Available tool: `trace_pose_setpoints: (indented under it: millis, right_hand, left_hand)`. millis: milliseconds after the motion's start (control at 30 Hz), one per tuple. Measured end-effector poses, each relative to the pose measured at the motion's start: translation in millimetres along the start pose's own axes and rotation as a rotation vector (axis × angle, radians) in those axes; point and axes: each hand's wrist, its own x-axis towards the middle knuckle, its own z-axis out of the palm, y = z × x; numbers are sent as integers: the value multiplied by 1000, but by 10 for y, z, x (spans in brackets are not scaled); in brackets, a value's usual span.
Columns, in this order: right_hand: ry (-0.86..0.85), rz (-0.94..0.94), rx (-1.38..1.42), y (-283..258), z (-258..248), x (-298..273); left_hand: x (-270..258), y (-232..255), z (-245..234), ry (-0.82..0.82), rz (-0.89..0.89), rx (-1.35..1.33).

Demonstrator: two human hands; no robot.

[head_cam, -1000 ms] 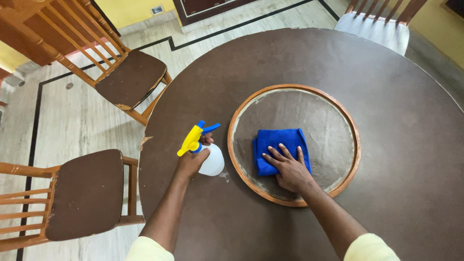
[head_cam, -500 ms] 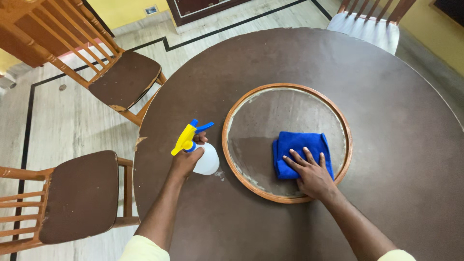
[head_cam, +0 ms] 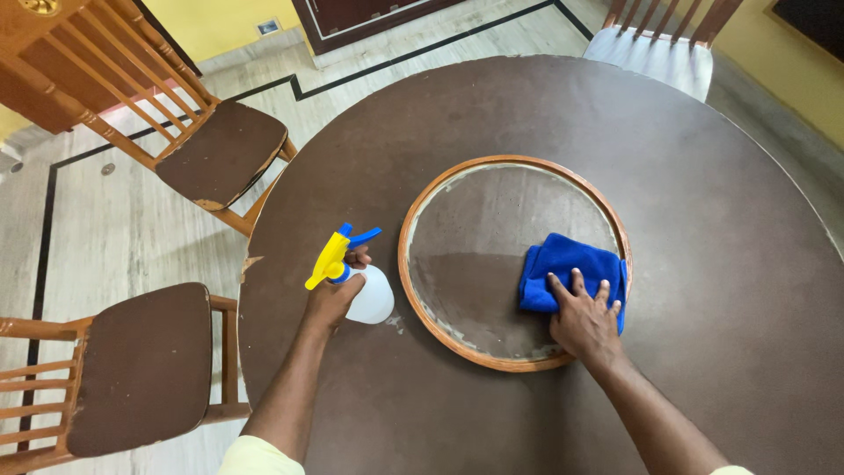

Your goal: The person sprays a liquid onto a circular tray and wipes the surface thoroughly using a blue cloth.

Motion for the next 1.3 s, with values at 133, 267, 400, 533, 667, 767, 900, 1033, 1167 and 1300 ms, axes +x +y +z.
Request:
trace_pose_setpoints:
  millis: [133, 267, 400, 533, 667, 767, 900, 1033, 1167, 1300]
  right_hand:
    - [19, 50, 40, -21, 50, 74]
    - [22, 53, 18, -52, 41, 97]
    - [49, 61, 21, -67, 6, 137]
    - [43, 67, 37, -55, -32, 245]
    - [44, 71, 53, -38, -45, 362]
    - [61, 72, 58, -33, -51, 450]
    - [49, 75, 78, 16, -102, 637]
    - [84, 50, 88, 134, -115, 848]
    - [82, -13, 86, 314, -75, 1077]
    - [59, -72, 88, 485, 26, 1249]
  left_hand:
    - [-9, 39, 12, 9, -43, -7]
    - [-16, 72, 12, 13, -75, -2]
    - [-10, 74, 14, 12, -51, -9]
    - [-7, 63, -2, 2, -55, 19]
    - [5, 13, -6, -4, -39, 0]
    - [19, -20, -27, -16, -22, 9]
    - [33, -32, -24, 0, -27, 1]
    - [46, -20, -30, -5, -13, 8]
    - [51, 16, -12, 6, -25, 14]
    - [40, 78, -5, 0, -23, 16]
